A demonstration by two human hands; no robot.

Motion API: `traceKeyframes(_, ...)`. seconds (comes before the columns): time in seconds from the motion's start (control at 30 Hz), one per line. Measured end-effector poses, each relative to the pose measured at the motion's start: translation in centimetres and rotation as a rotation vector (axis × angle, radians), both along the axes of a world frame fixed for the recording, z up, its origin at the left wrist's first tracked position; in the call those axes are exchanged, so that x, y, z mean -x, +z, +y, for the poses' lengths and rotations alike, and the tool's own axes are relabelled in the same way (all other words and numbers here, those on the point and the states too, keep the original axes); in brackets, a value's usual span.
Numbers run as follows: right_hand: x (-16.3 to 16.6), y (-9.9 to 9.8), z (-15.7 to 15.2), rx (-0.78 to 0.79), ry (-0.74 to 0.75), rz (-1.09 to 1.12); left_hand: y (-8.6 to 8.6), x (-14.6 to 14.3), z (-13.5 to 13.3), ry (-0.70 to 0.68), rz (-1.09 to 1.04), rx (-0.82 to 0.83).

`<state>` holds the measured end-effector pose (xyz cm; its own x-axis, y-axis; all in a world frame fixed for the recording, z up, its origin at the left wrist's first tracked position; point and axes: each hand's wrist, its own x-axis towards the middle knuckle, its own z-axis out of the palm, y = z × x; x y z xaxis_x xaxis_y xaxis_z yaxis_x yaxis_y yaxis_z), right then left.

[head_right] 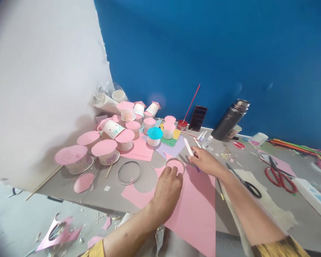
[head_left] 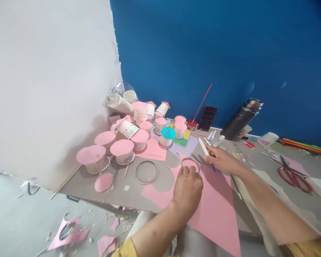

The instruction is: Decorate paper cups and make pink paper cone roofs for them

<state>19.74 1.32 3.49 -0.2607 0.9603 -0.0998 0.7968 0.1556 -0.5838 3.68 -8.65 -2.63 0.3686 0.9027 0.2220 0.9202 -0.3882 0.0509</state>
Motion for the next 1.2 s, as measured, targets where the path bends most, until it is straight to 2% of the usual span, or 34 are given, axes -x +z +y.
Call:
traceKeyframes(0.1,-0.7,2.6,0.1,-0.101,0.011,0.081,-0.2,0.1,-0.2,-0.012,-0.004,-0.016)
traceKeyframes(0.2,-0.4,3.9,0.3,-0.034,-0.029,0.271,-0.5,0.2,-0.3,-0.028,-0.008,-0.038)
traceKeyframes(0.37,1.1,3.4,0.9,0.227,-0.071,0.679,-0.8,0.1,-0.4,-0.046,-0.013,-0.090)
traceKeyframes(0.47,1.7,2.7,1.4,0.370,0.070,0.837,-1.1,0.0,-0.4,-0.041,-0.010,-0.124)
traceKeyframes(0.53,2.1,2.3,1.8,0.401,0.147,0.883,-1.3,0.0,-0.4,-0.048,-0.018,-0.128)
traceKeyframes(0.7,4.3,0.9,2.6,0.254,0.050,0.684,-0.9,0.2,-0.5,-0.081,-0.021,-0.068)
traceKeyframes(0.87,5.9,-0.8,3.7,0.052,0.030,0.454,-0.1,0.4,-0.5,-0.111,0.011,0.003)
traceKeyframes(1.03,6.1,-1.9,4.4,-0.004,0.009,0.282,0.0,0.4,-0.6,-0.121,-0.005,0.009)
traceKeyframes(1.2,6.3,-1.9,4.4,-0.090,0.075,0.165,-0.1,0.4,-0.5,-0.115,0.006,0.018)
